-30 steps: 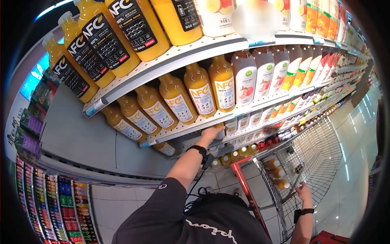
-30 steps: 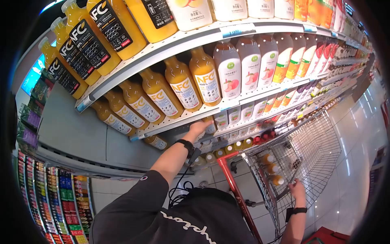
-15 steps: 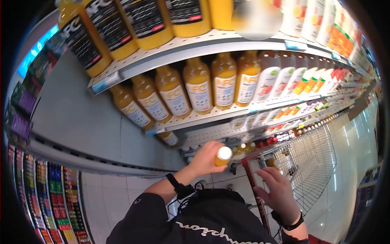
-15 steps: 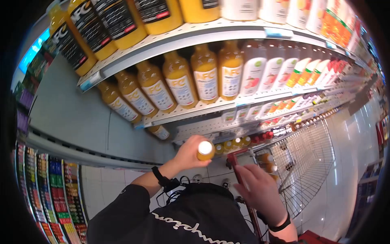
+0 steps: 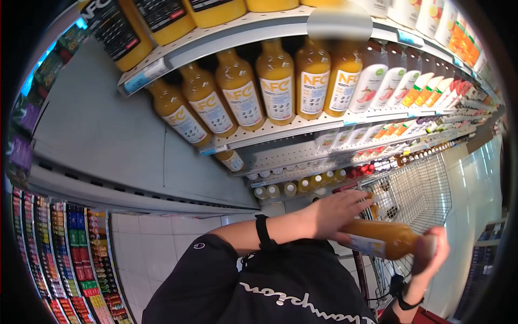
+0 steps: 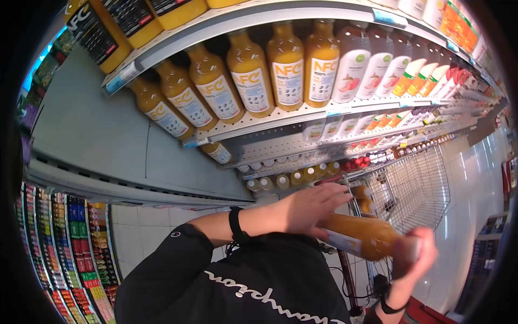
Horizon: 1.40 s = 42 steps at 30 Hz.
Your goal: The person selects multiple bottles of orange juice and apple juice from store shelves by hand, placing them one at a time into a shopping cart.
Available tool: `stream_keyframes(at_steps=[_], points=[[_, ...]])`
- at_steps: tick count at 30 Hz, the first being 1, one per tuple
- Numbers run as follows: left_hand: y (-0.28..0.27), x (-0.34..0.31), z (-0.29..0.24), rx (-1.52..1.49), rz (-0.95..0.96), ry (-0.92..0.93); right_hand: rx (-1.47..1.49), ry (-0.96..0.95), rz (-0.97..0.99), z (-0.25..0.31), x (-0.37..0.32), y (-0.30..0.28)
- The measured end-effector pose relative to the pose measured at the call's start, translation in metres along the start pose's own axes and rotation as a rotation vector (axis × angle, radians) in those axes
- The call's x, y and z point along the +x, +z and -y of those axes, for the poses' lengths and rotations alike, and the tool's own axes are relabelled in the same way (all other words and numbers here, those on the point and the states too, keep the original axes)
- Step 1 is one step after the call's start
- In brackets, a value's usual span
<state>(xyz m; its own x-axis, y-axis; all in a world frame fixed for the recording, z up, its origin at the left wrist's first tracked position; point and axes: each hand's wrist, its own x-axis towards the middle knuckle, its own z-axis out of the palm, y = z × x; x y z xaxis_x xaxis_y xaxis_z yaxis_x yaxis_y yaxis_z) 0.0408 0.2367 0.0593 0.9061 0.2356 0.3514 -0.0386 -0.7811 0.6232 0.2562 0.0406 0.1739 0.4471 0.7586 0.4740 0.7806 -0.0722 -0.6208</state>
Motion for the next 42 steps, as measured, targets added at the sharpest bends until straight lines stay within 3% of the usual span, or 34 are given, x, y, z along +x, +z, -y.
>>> stream_keyframes(at_steps=[2,4,7,8,12,17,20,27,30,33,42], points=[[0.028,-0.008,0.033,0.153,0.141,-0.074,0.001,0.047,-0.164,-0.025,-0.014,-0.046],[0.037,-0.017,0.050,0.272,0.191,0.023,-0.153,0.144,-0.322,-0.043,-0.021,-0.080],[0.050,-0.007,0.054,0.297,0.167,0.035,-0.356,0.400,-0.203,-0.060,-0.011,-0.106],[0.045,0.002,0.045,0.315,0.218,-0.003,-0.559,0.372,-0.184,-0.067,-0.006,-0.102],[0.056,-0.002,0.044,0.361,0.218,-0.050,-0.916,0.428,0.095,-0.182,-0.021,-0.075],[0.061,0.002,0.038,0.420,0.227,-0.089,-0.965,0.714,0.426,-0.326,-0.075,-0.027],[0.062,0.004,0.034,0.453,0.247,-0.120,-0.886,0.772,0.523,-0.395,-0.119,0.005],[0.061,0.013,0.025,0.469,0.312,-0.183,-0.808,0.905,0.687,-0.443,-0.177,0.102],[0.060,0.018,0.024,0.481,0.338,-0.204,-0.708,0.910,0.695,-0.429,-0.175,0.114],[0.061,0.020,0.021,0.477,0.348,-0.201,-0.596,0.824,0.535,-0.431,-0.184,0.113],[0.066,0.023,0.019,0.476,0.342,-0.216,-0.432,0.882,0.560,-0.451,-0.210,0.135]])
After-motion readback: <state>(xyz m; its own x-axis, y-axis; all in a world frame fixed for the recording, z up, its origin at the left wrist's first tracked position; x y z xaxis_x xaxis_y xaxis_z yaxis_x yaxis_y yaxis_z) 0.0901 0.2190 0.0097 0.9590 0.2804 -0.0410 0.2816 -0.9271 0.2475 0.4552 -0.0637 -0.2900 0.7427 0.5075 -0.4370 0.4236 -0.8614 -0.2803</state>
